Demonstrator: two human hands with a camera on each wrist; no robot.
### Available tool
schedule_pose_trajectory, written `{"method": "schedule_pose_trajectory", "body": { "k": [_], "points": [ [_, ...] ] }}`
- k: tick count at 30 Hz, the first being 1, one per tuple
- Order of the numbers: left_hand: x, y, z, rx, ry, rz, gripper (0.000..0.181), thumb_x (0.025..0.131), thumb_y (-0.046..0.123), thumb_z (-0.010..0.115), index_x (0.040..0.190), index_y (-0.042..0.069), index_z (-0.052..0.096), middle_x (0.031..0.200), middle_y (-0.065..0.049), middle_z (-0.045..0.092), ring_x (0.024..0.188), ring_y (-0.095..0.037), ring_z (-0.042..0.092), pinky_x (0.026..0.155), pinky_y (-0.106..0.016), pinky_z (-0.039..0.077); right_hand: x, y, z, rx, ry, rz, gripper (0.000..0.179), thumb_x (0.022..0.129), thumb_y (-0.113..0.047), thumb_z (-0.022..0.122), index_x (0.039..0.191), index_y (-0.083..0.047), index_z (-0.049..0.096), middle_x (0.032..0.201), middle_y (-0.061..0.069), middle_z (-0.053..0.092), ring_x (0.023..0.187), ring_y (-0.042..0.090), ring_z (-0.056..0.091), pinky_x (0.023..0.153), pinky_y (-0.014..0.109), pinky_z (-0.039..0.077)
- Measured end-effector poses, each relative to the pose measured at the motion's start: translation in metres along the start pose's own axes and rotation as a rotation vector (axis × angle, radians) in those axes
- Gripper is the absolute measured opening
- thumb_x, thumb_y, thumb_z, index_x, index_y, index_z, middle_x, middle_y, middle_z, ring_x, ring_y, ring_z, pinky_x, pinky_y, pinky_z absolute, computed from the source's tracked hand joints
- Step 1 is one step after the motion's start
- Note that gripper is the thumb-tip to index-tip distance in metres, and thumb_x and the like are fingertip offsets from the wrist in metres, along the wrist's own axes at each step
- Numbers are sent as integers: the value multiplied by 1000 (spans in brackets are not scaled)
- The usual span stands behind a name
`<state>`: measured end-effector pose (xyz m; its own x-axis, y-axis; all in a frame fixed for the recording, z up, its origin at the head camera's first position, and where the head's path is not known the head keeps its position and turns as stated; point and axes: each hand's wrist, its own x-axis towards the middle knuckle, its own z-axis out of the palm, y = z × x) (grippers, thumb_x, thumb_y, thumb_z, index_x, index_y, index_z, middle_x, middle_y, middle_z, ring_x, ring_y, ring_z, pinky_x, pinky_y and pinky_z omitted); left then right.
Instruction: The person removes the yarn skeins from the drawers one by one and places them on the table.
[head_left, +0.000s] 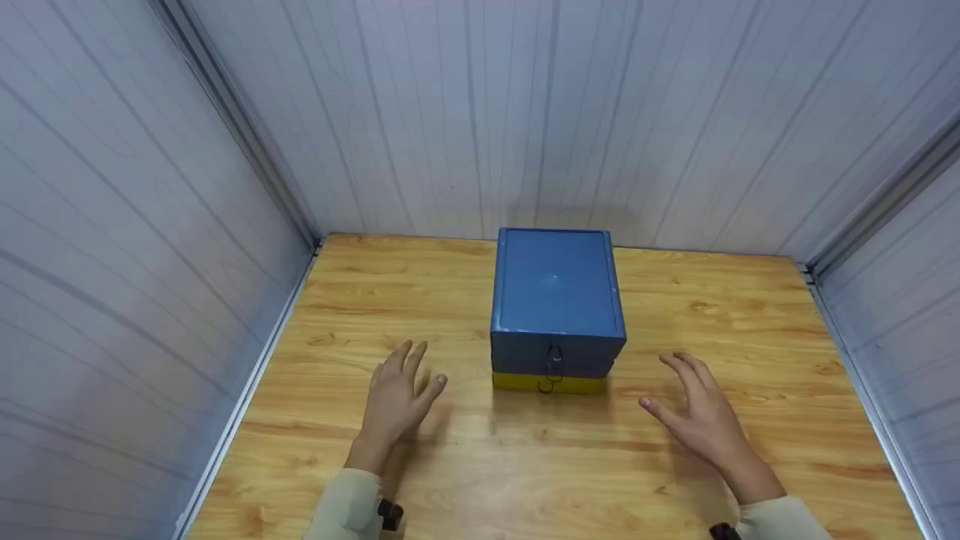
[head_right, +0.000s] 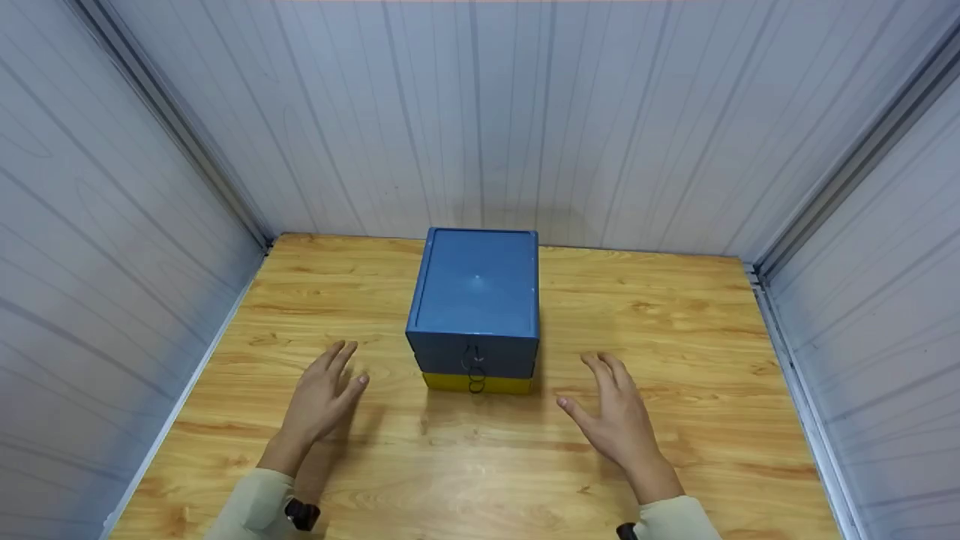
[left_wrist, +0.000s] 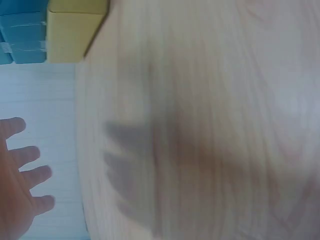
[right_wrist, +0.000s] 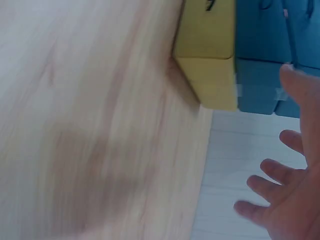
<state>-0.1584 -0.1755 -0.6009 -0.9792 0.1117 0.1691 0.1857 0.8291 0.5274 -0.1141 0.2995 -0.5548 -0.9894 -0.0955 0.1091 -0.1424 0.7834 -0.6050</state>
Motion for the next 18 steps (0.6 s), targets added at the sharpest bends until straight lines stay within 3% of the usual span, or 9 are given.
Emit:
{"method": "schedule_pose_trajectory", "body": {
  "k": [4,10,18],
  "points": [
    [1,7,-2,-70,0,-22,72,101,59,52,157,14,44,159,-18,42,146,-43,39,115,-69,32,1,-6,-1,70,33,-44,67,92,-33,78,148,-9,50,150,21,45,136,47,45,103,71,42],
    [3,14,-4,-199,-3,-59,69,102,58,50,156,15,44,159,-16,43,148,-42,37,114,-71,31,0,-19,-2,128,64,-81,57,90,-26,82,140,-13,58,134,8,59,120,28,61,95,58,54],
    [8,22,-5,-323,2,-70,60,105,49,51,156,17,45,158,-13,45,147,-41,39,116,-66,34,2,-38,-4,184,46,-98,47,89,-31,82,131,-18,65,125,-3,65,110,17,65,89,48,58]
  ]
}}
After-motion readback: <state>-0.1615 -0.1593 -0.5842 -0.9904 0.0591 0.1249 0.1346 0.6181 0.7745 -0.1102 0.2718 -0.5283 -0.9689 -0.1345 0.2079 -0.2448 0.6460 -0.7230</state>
